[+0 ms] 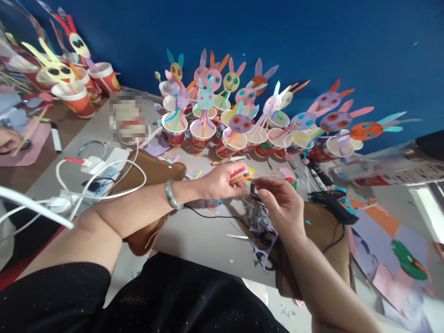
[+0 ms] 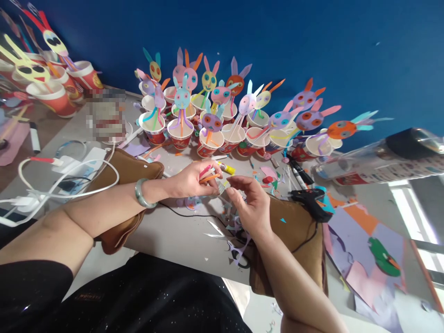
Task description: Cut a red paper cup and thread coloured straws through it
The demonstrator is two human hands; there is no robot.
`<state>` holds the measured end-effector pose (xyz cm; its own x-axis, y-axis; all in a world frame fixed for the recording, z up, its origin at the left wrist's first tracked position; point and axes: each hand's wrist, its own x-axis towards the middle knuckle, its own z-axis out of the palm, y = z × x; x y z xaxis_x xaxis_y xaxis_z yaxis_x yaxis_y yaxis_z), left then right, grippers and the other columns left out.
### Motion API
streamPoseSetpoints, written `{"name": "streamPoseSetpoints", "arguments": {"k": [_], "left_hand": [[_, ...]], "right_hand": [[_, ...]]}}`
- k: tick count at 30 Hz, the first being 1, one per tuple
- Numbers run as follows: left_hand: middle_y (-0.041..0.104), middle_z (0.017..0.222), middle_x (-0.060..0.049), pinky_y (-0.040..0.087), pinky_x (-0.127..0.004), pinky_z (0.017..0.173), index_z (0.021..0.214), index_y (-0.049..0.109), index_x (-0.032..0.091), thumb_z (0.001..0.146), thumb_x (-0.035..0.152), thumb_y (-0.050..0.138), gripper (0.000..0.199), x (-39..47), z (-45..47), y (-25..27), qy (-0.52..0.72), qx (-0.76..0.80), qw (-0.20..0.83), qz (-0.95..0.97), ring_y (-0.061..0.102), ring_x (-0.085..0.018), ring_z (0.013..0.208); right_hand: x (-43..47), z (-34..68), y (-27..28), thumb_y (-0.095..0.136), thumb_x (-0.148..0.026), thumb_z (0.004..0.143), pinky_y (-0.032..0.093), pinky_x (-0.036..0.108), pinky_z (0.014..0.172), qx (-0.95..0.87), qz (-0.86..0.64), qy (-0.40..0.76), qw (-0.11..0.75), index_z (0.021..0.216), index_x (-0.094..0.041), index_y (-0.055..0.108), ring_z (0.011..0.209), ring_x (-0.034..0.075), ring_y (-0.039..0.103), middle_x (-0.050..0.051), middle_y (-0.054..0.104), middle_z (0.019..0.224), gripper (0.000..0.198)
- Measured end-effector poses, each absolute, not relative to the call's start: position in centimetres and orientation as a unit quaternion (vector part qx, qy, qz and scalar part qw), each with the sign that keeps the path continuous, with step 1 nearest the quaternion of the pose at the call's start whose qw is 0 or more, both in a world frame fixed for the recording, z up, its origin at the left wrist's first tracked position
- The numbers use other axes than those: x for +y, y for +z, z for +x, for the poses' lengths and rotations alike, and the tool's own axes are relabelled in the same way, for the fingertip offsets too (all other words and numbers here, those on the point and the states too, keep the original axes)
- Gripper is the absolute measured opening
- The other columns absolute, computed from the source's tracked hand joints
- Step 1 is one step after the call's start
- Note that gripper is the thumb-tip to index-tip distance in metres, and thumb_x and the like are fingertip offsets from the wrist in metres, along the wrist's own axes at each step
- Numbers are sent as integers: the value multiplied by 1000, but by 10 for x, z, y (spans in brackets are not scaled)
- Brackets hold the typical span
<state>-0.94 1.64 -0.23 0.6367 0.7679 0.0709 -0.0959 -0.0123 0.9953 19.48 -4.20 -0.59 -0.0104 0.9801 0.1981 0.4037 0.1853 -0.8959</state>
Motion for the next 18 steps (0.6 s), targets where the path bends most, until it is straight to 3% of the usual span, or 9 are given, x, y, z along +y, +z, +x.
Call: {"name": "streamPoseSetpoints", "arguments": {"k": [5,11,18], "left_hand": [[60,76,3,51,-28,67,96,53,19,78,20,73,27,13,-9,-9,299,245,639,665,65,-13,69],[65,91,-1,55,-28,74,103,59,17,77,16,72,29,11,-9,-11,290,235,620,690,66,-12,75],[66,81,1,51,-25,66,115,60,16,78,18,72,39,12,-10,-9,275,197,671,659,66,-12,69]], "right_hand": [[-42,192,-3,72,-47,89,58,39,81,-653,-553,258,449,99,-23,71,84,22,70,7,75,92,26],[-42,186,-3,70,-42,90,56,37,75,-649,-554,251,457,88,-23,70,79,21,68,5,73,84,19],[-45,184,-2,68,-30,91,54,39,75,-678,-531,173,478,84,-24,67,77,21,67,4,70,81,9]]}}
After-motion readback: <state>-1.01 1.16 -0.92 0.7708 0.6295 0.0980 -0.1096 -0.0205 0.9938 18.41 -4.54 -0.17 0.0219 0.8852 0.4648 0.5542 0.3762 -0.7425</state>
